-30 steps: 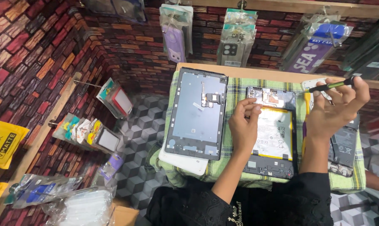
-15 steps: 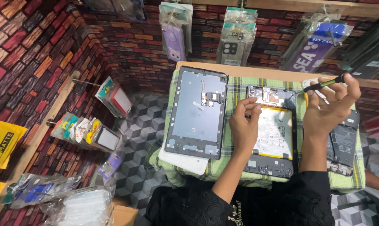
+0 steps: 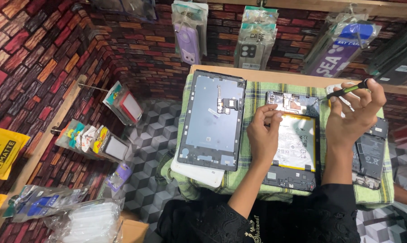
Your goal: The person uses a screwdriver to remove screws from a disassembled tablet and carefully detaches internal components, including the battery and circuit boards. The person places removed parts on the work surface and continues to separate the motherboard from the chassis.
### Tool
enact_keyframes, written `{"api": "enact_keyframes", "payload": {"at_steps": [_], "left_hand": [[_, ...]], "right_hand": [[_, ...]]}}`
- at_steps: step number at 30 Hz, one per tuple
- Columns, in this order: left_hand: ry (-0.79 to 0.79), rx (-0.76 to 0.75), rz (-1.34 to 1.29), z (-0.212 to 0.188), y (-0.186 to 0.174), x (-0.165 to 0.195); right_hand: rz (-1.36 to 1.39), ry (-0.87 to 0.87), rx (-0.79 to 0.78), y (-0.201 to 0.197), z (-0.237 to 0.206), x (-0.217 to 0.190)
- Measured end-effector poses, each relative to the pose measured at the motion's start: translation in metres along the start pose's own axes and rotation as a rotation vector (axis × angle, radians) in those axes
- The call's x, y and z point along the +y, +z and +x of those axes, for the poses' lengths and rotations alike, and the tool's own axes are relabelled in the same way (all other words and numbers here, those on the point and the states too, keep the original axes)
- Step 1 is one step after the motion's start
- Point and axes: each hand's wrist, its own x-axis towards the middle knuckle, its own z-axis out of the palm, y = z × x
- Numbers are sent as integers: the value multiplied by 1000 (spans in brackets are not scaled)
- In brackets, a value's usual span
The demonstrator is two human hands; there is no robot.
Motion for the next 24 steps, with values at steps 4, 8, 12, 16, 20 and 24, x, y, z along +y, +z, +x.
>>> {"api": "enact_keyframes", "payload": {"at_steps": [4,8,12,16,20,24], "left_hand": [[6,1,-6,-1,0,0],[13,1,2,-1,-1,1],[17,6,8,-1,0,1],[17,4,5,-2,-1,1],[16,6,14,-1,0,1],[26,7,12,-1,-1,1]], "right_hand": [[-9,-36,-10,-1,1,-4],[-15,-56,-18,-4,1,-2],[-31,-10,-7,-5,-3,6],[-32,-5,-1,-5,-6,10],[-72,-28,-1,-5,-4,7],[-36,-88,-5,-4,-2,2]]}}
